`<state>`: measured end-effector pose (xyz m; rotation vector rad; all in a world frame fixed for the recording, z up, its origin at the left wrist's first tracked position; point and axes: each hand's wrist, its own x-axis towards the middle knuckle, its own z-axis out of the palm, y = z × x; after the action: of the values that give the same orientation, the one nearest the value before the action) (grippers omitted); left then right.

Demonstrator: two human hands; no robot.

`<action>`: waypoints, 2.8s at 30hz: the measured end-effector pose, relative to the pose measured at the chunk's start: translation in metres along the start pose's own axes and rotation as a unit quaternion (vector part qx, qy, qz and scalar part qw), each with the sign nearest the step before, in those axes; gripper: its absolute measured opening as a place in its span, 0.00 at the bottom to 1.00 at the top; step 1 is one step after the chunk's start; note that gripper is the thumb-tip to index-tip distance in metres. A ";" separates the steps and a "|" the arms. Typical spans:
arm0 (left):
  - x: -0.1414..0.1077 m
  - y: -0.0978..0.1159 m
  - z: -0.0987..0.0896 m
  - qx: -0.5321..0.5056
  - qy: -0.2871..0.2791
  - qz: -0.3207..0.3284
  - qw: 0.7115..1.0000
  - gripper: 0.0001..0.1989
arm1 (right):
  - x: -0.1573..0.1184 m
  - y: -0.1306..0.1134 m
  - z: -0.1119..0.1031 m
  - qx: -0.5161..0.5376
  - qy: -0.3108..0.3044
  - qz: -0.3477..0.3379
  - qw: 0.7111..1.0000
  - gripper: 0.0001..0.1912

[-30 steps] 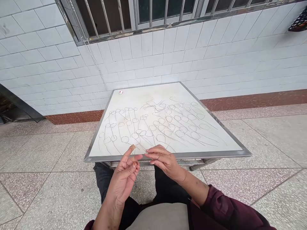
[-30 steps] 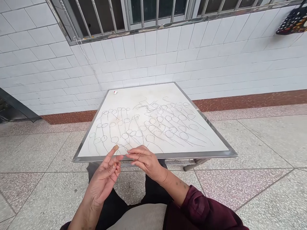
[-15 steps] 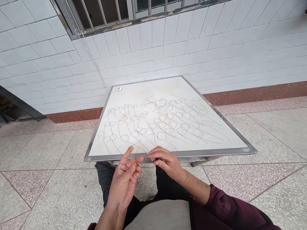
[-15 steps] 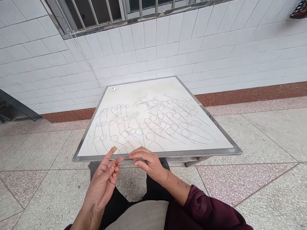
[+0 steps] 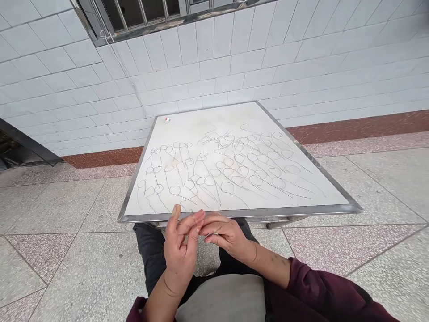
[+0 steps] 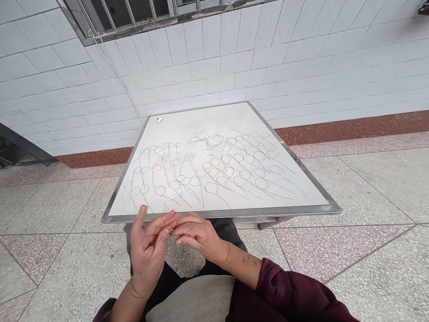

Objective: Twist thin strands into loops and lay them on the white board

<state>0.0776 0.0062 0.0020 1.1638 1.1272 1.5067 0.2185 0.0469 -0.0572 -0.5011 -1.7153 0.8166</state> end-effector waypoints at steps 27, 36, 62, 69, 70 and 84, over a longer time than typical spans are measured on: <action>0.000 -0.016 -0.020 0.169 -0.082 0.073 0.980 0.18 | -0.002 -0.016 0.006 -0.008 0.082 0.074 0.994 0.08; 0.003 -0.013 -0.018 0.209 -0.131 0.075 0.966 0.24 | -0.005 -0.008 0.014 0.079 0.130 0.126 0.980 0.05; 0.002 -0.015 -0.023 0.417 -0.183 0.185 0.871 0.32 | -0.002 -0.011 0.010 0.049 0.109 0.193 0.974 0.10; 0.002 -0.017 -0.024 0.442 -0.178 0.241 0.845 0.33 | 0.002 -0.015 0.007 0.018 0.115 0.153 0.981 0.09; 0.002 -0.018 -0.024 0.437 -0.181 0.240 0.847 0.33 | 0.002 -0.015 0.008 0.021 0.111 0.147 0.983 0.09; 0.001 -0.029 -0.031 0.447 -0.232 0.218 0.836 0.35 | 0.002 -0.009 0.008 0.152 0.139 0.250 0.946 0.09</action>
<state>0.0504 0.0083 -0.0310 2.4143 1.2912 0.8503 0.2108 0.0401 -0.0504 -0.8113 -1.1820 1.2836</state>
